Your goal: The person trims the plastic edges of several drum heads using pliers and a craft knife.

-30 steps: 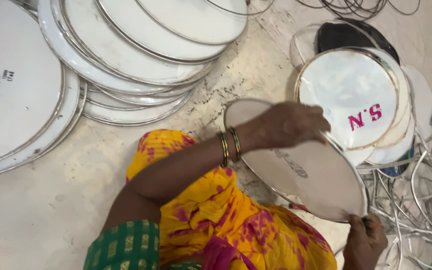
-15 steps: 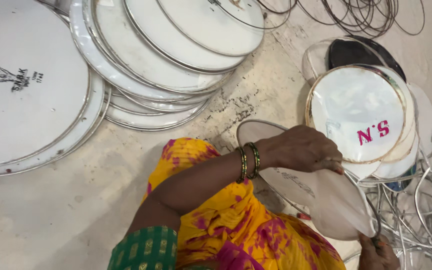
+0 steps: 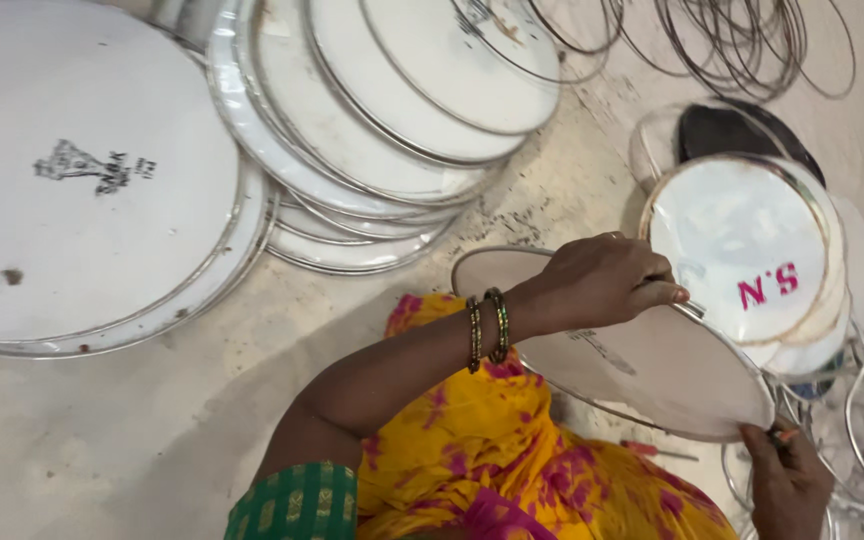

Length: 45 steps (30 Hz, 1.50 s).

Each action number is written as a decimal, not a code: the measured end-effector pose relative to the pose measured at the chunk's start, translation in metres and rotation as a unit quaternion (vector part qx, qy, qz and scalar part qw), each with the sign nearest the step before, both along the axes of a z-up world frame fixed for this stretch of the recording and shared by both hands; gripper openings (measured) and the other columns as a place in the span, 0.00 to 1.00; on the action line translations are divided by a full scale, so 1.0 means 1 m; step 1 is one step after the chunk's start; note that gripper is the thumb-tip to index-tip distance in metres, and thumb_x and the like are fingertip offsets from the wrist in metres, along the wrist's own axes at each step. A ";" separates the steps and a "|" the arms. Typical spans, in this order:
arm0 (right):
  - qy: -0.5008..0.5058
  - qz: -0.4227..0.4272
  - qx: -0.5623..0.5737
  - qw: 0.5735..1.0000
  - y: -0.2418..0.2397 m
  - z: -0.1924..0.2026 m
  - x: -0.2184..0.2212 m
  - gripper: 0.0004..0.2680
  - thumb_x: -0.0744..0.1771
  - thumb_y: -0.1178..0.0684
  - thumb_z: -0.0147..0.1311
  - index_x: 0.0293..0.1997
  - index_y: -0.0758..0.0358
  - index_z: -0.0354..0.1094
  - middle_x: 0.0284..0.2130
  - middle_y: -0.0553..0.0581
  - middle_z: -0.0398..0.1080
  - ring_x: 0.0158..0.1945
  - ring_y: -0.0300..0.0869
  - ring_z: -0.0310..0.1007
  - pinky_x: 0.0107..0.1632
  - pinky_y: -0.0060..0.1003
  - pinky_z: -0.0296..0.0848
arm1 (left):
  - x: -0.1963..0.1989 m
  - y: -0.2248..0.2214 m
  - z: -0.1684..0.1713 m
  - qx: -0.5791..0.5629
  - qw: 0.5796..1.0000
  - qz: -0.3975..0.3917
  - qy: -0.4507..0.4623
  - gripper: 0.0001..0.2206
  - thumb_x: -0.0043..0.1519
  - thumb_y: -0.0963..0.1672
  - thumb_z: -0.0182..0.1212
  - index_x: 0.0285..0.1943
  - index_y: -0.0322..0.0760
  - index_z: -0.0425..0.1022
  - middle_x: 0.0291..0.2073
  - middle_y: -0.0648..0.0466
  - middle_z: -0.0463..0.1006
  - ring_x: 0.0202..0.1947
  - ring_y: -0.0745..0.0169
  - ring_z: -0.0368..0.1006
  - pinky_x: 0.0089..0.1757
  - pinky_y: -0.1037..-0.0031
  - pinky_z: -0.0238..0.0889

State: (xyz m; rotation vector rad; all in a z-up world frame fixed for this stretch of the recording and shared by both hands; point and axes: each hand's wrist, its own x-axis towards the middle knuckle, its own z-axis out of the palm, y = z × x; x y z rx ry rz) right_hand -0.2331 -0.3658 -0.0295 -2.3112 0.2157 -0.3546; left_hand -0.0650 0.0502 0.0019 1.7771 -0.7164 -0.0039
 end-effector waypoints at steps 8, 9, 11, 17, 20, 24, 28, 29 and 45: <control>-0.038 0.036 -0.066 0.996 0.040 0.024 0.028 0.07 0.73 0.64 0.55 0.56 0.81 0.70 0.44 0.64 0.75 0.48 0.38 0.74 0.58 0.34 0.71 | 0.002 0.000 -0.015 -0.133 0.964 0.164 -0.161 0.11 0.59 0.50 0.64 0.39 0.39 0.78 0.31 0.53 0.77 0.39 0.54 0.75 0.44 0.65 0.67; -0.043 0.030 -0.082 0.995 0.042 0.023 0.028 0.06 0.73 0.65 0.56 0.55 0.82 0.71 0.43 0.65 0.75 0.47 0.39 0.74 0.58 0.34 0.72 | -0.002 -0.003 -0.017 -0.110 0.956 0.188 -0.196 0.11 0.59 0.49 0.64 0.40 0.38 0.78 0.32 0.53 0.76 0.39 0.54 0.74 0.43 0.64 0.66; -0.056 -0.018 -0.093 0.994 0.045 0.018 0.031 0.07 0.72 0.66 0.56 0.54 0.82 0.72 0.41 0.67 0.75 0.46 0.42 0.75 0.56 0.36 0.73 | -0.009 -0.007 -0.020 -0.068 0.935 0.227 -0.263 0.09 0.62 0.47 0.63 0.42 0.38 0.77 0.35 0.53 0.74 0.40 0.55 0.72 0.45 0.65 0.65; -0.042 -0.099 -0.158 0.982 0.032 0.002 0.033 0.08 0.72 0.63 0.59 0.54 0.82 0.71 0.38 0.70 0.76 0.44 0.47 0.77 0.55 0.40 0.74 | -0.026 -0.011 -0.020 -0.013 0.909 0.292 -0.299 0.06 0.69 0.44 0.61 0.47 0.37 0.75 0.36 0.55 0.74 0.40 0.60 0.72 0.46 0.69 0.64; -0.053 -0.070 -0.095 0.992 0.021 0.000 0.042 0.09 0.73 0.61 0.57 0.56 0.81 0.68 0.40 0.67 0.76 0.45 0.45 0.77 0.55 0.38 0.74 | -0.031 -0.018 -0.028 -0.058 0.921 0.293 -0.251 0.10 0.69 0.45 0.62 0.53 0.35 0.77 0.33 0.55 0.74 0.36 0.59 0.73 0.42 0.67 0.64; -0.055 -0.098 -0.130 0.985 0.031 -0.002 0.052 0.07 0.73 0.63 0.57 0.53 0.82 0.69 0.38 0.66 0.76 0.47 0.45 0.77 0.54 0.37 0.74 | -0.031 -0.034 -0.061 -0.142 0.956 0.237 -0.096 0.09 0.67 0.47 0.62 0.49 0.41 0.82 0.29 0.54 0.76 0.31 0.57 0.73 0.40 0.66 0.65; -0.123 -0.038 -0.069 0.989 0.061 -0.002 0.046 0.07 0.71 0.66 0.56 0.55 0.80 0.72 0.39 0.64 0.76 0.43 0.39 0.75 0.54 0.33 0.73 | -0.050 -0.043 -0.111 -0.183 0.970 0.121 0.102 0.10 0.66 0.48 0.62 0.44 0.40 0.83 0.33 0.48 0.81 0.35 0.50 0.79 0.39 0.64 0.70; -0.130 -0.025 -0.064 0.989 0.067 -0.001 0.046 0.07 0.72 0.66 0.56 0.54 0.81 0.72 0.39 0.63 0.76 0.43 0.38 0.74 0.53 0.31 0.73 | -0.052 -0.042 -0.121 -0.164 0.974 0.110 0.113 0.09 0.65 0.48 0.62 0.44 0.40 0.83 0.33 0.47 0.81 0.35 0.49 0.79 0.39 0.63 0.70; -0.129 -0.051 0.008 0.990 0.114 -0.015 0.022 0.07 0.70 0.61 0.58 0.53 0.71 0.73 0.38 0.52 0.75 0.42 0.33 0.71 0.47 0.29 0.71 | 0.039 0.078 0.043 0.276 0.917 0.239 -0.158 0.04 0.57 0.38 0.60 0.33 0.35 0.80 0.25 0.43 0.79 0.29 0.48 0.78 0.32 0.60 0.70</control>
